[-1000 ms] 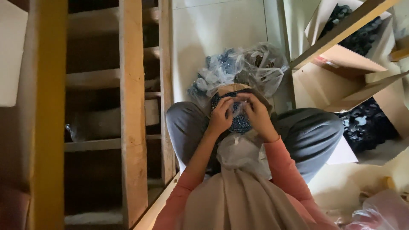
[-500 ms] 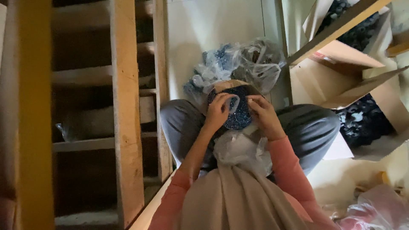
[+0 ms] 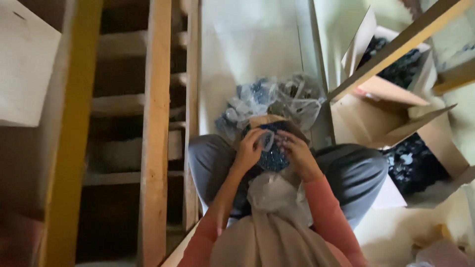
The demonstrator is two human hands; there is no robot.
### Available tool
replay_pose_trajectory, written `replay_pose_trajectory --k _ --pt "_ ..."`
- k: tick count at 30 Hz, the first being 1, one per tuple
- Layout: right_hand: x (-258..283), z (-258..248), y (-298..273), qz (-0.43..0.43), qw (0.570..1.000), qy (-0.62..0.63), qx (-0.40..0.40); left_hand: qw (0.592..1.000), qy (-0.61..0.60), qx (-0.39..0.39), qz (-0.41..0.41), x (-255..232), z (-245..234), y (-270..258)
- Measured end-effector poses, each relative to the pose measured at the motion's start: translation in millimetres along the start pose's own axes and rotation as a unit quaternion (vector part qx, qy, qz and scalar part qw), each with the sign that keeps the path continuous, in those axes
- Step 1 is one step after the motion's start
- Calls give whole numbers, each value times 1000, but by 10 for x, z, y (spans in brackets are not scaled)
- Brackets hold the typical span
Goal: Filling a small plastic bag with blue decorative beads or small hardware components while sitting on the floor.
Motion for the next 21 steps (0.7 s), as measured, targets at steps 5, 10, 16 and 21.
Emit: replay_pose_trajectory --k 5,10,16,21 --pt "-29 -25 -116 9 998 55 -15 999 -16 -21 42 57 90 -52" --pt "378 133 -169 -17 989 -135 -66 996 -20 -43 70 -32 48 -41" --pt "462 454 1 -97 855 -507 -49 999 -9 -34 27 -13 59 -60" --pt "370 497 19 -59 850 -524 -20 999 -28 -32 25 -71 38 -70"
Point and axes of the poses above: each hand's wrist, its own y-axis towards the middle knuckle, its own z-axis out of the palm, x = y × z, the point moved 8 cm from there along y, towards the middle knuckle, and after that the axes turned 11 degrees about x, right-handed, at the moved point
